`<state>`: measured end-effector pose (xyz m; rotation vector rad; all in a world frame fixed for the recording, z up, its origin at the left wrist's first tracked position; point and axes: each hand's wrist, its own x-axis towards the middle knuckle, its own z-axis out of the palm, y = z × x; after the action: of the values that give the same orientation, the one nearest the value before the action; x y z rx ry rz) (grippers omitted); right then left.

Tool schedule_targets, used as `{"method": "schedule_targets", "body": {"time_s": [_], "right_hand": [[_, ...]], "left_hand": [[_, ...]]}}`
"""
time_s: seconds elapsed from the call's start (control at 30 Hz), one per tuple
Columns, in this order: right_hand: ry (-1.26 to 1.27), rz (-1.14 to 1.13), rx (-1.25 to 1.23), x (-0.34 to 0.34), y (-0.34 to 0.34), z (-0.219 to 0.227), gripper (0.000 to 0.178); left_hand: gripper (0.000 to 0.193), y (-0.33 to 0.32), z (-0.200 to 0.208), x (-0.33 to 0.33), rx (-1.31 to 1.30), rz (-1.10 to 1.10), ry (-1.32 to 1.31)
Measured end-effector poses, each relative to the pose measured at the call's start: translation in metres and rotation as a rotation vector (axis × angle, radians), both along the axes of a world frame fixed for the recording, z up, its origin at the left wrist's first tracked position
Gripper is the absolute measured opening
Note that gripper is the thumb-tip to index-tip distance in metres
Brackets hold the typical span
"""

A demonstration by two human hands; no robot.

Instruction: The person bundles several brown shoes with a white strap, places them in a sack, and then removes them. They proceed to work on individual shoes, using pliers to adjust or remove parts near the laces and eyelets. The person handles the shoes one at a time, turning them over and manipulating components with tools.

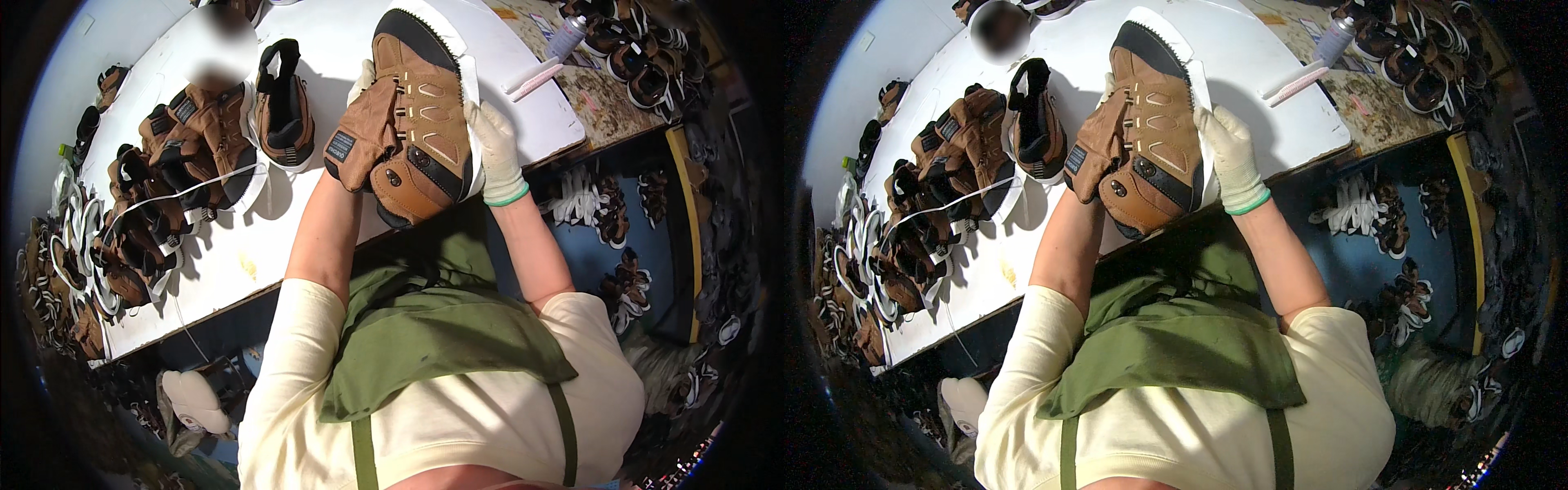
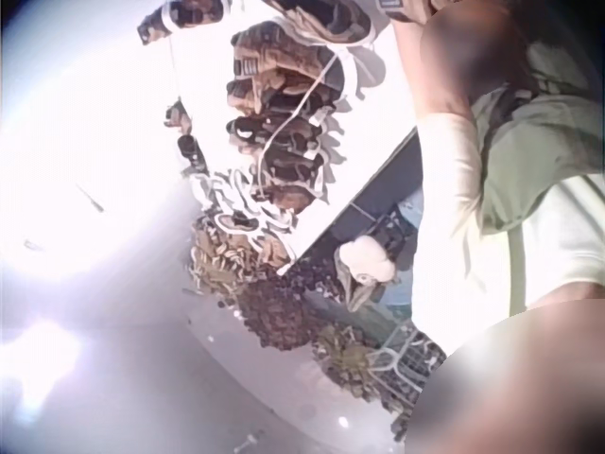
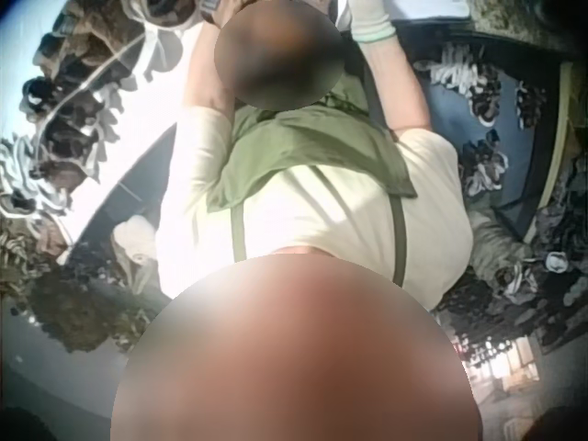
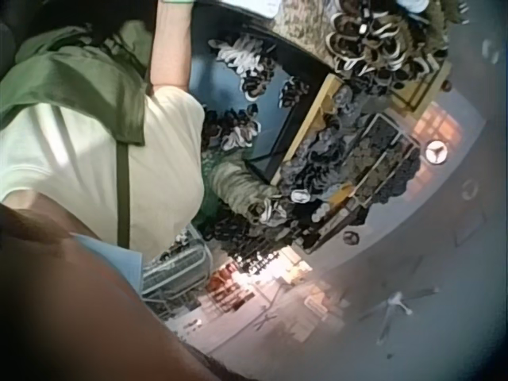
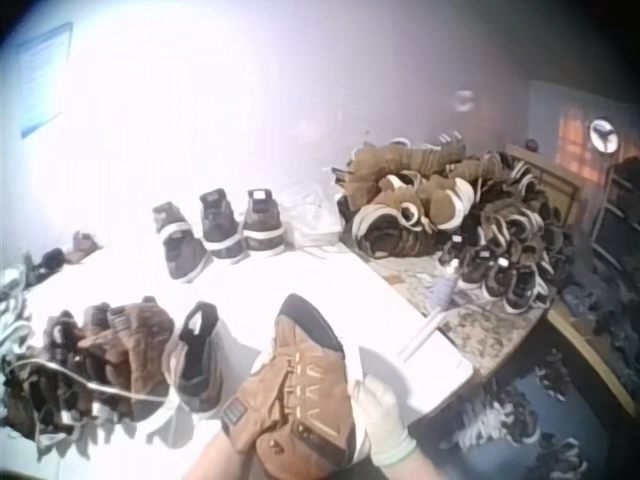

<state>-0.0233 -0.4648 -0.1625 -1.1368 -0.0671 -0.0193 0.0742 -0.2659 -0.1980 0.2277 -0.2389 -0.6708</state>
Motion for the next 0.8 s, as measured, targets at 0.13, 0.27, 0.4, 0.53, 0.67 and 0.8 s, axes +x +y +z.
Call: {"method": "schedule_targets", "body": {"time_s": [0.13, 0.27, 0.4, 0.53, 0.67, 0.8], "right_hand": [[0.012, -0.012, 0.058, 0.000, 0.001, 0.000, 0.016], [-0.041, -0.023, -0.014, -0.003, 0.003, -0.001, 0.015], [-0.029, -0.034, 0.007, -0.009, 0.002, 0.003, 0.015], [-0.037, -0.037, 0.010, -0.010, -0.001, -0.001, 0.016], [-0.033, -0.036, 0.019, -0.009, -0.003, -0.003, 0.017], [-0.057, -0.017, 0.055, -0.006, -0.004, -0.007, 0.018]], "left_hand": [[0.060, -0.006, 0.019, -0.019, -0.055, -0.048, 0.036], [0.062, -0.008, 0.023, -0.025, 0.069, 0.058, 0.100], [0.061, -0.008, 0.029, -0.033, 0.069, 0.050, 0.087], [0.060, -0.008, 0.032, -0.036, 0.075, 0.051, 0.074], [0.059, -0.011, 0.035, -0.037, 0.087, 0.061, 0.075], [0.058, -0.009, 0.030, -0.035, 0.110, 0.107, 0.096]]}}
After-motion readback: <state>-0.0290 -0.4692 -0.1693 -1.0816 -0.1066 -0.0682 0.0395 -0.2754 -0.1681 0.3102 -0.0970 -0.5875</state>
